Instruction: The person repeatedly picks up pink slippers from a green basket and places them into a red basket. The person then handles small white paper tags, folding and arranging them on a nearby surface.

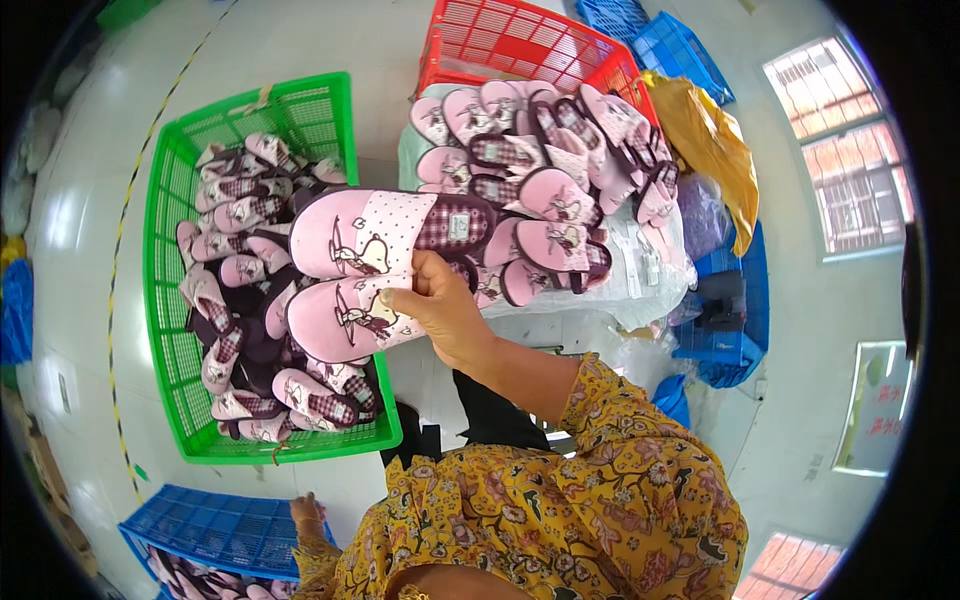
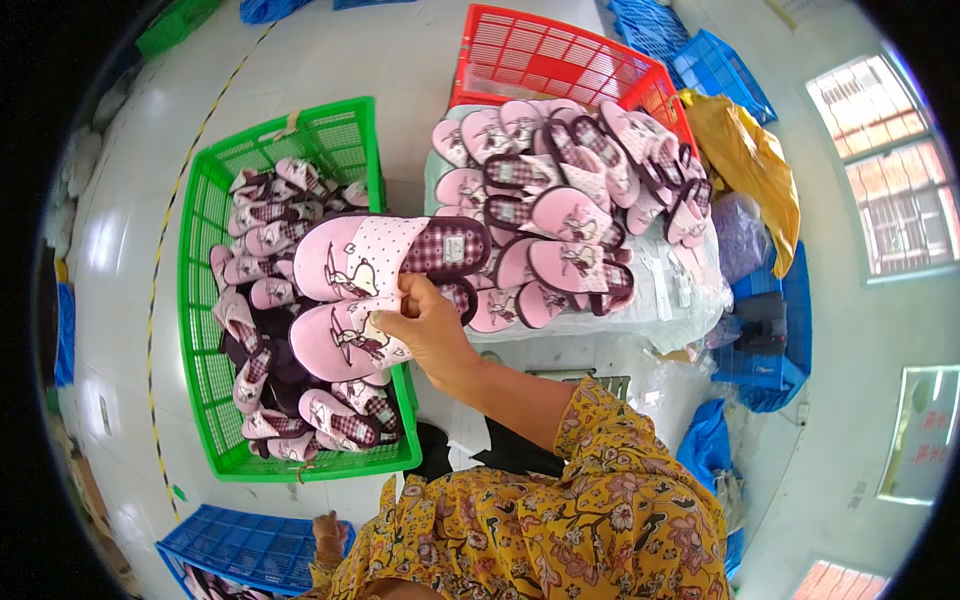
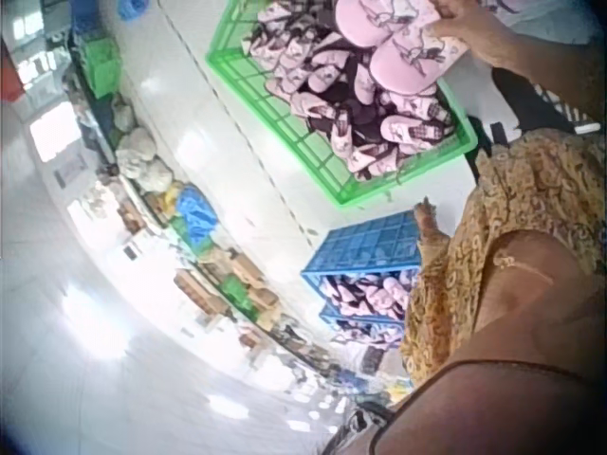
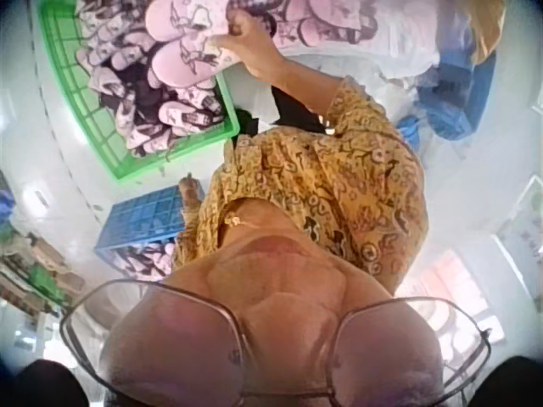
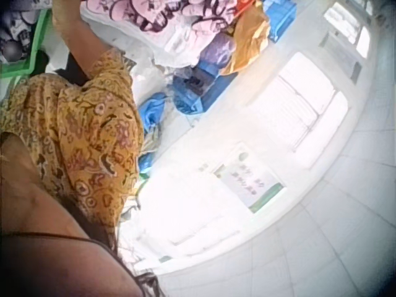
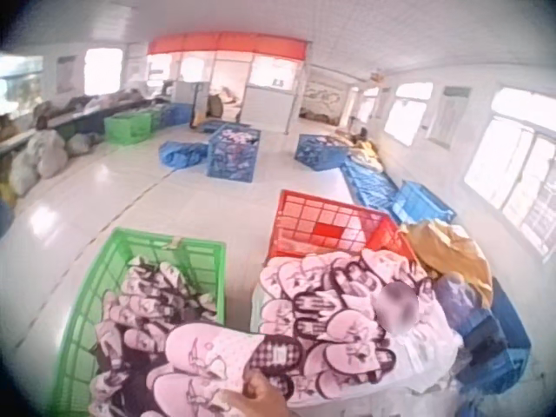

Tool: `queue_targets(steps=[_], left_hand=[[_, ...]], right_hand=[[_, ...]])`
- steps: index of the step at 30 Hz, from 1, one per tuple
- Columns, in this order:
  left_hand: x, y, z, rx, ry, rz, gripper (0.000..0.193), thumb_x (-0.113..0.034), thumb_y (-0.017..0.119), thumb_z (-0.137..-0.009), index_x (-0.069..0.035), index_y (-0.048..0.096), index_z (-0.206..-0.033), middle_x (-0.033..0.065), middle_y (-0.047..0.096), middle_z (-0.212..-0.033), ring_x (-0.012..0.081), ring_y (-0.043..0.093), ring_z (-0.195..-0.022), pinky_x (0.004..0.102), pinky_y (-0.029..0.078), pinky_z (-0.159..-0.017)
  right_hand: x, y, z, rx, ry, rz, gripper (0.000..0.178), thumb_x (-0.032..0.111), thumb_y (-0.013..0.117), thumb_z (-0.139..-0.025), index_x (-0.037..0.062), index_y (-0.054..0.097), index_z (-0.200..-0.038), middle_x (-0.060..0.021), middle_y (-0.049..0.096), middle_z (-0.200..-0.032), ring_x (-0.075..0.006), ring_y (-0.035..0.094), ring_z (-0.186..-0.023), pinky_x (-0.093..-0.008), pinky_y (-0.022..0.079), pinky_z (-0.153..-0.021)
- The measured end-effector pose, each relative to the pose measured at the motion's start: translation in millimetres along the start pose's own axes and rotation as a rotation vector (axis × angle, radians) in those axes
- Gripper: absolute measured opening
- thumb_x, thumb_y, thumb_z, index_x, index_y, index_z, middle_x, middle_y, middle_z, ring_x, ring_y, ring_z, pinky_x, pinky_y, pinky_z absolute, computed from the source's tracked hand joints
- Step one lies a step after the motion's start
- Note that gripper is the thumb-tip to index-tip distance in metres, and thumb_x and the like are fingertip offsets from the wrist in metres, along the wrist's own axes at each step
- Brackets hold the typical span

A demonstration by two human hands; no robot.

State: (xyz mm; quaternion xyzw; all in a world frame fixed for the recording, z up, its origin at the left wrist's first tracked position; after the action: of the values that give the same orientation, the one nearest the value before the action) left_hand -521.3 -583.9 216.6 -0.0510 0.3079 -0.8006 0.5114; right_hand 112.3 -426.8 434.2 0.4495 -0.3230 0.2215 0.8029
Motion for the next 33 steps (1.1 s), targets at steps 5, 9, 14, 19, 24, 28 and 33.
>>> queue_targets(steps=[5, 9, 14, 19, 24, 28, 33], left_hand=[[-12, 50, 40, 0.087, -0.045, 0.02, 0.023, -0.016, 0.055, -0.086, -0.002, 0.05, -0.069, 0.007, 0.047, -0.052, 0.0196, 0.051, -0.04, 0.0332, 0.032, -0.032], [8, 80, 16, 0.247, -0.088, 0.059, 0.026, -0.017, 0.054, -0.084, -0.001, 0.05, -0.065, 0.0071, 0.044, -0.051, 0.0195, 0.048, -0.039, 0.0345, 0.03, -0.033], [-105, 153, 80, 0.159, 0.007, -0.025, 0.015, -0.019, 0.054, -0.087, -0.005, 0.052, -0.084, 0.0051, 0.049, -0.065, 0.0166, 0.05, -0.046, 0.0302, 0.035, -0.036], [-203, 201, 160, 0.073, 0.233, -0.213, 0.015, -0.017, 0.054, -0.09, -0.006, 0.049, -0.081, 0.0038, 0.048, -0.063, 0.0159, 0.051, -0.046, 0.0288, 0.036, -0.036], [-124, 163, 33, 0.322, 0.067, -0.023, 0.013, -0.016, 0.057, -0.089, -0.004, 0.053, -0.088, 0.006, 0.052, -0.065, 0.0161, 0.051, -0.046, 0.029, 0.036, -0.036], [-132, 208, 83, 0.107, 0.08, -0.113, 0.013, -0.014, 0.057, -0.086, -0.002, 0.056, -0.092, 0.0082, 0.056, -0.067, 0.0178, 0.055, -0.049, 0.0306, 0.041, -0.039], [-167, 210, 144, 0.35, 0.129, -0.107, 0.019, -0.017, 0.06, -0.084, -0.002, 0.058, -0.096, 0.0091, 0.061, -0.075, 0.0199, 0.063, -0.058, 0.0309, 0.046, -0.043]], right_hand=[[75, -82, 11, -0.103, -0.124, -0.035, 0.037, 0.004, 0.064, -0.083, -0.0021, 0.049, -0.117, -0.007, 0.062, -0.098, -0.0099, 0.06, -0.083, -0.0242, 0.05, -0.073], [132, -161, 27, -0.213, -0.225, -0.099, 0.029, 0.008, 0.064, -0.086, -0.0015, 0.054, -0.111, -0.0054, 0.063, -0.093, -0.0086, 0.059, -0.078, -0.0229, 0.049, -0.068], [174, -271, 20, -0.392, -0.293, -0.271, 0.025, 0.023, 0.06, -0.092, 0.0025, 0.057, -0.106, -0.0009, 0.062, -0.091, -0.0068, 0.058, -0.075, -0.0228, 0.05, -0.064], [180, -386, 27, -0.548, -0.223, -0.238, 0.028, 0.031, 0.058, -0.093, 0.0043, 0.06, -0.101, -0.0025, 0.064, -0.093, -0.0092, 0.061, -0.076, -0.0252, 0.052, -0.065], [158, -481, -4, -0.531, -0.057, -0.239, 0.039, 0.04, 0.058, -0.091, 0.0047, 0.06, -0.108, -0.0043, 0.065, -0.097, -0.0149, 0.063, -0.079, -0.0313, 0.054, -0.067], [132, -567, -20, -0.59, 0.107, -0.17, 0.043, 0.043, 0.056, -0.091, 0.0057, 0.059, -0.113, -0.007, 0.065, -0.102, -0.018, 0.065, -0.084, -0.0354, 0.055, -0.074], [89, -612, -42, -0.598, 0.275, 0.417, 0.059, 0.056, 0.053, -0.087, 0.0064, 0.056, -0.12, -0.0064, 0.06, -0.11, -0.0175, 0.06, -0.094, -0.0352, 0.048, -0.083]])
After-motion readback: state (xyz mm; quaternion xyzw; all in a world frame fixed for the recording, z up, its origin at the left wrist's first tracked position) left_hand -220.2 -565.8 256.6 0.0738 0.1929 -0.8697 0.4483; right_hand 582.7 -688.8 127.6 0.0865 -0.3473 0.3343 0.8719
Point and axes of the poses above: each hand's wrist, its own z-axis away from the middle knuckle, its own y-axis out of the palm, x = y × z, the point moved 7 cm from there along -z, towards the middle knuckle
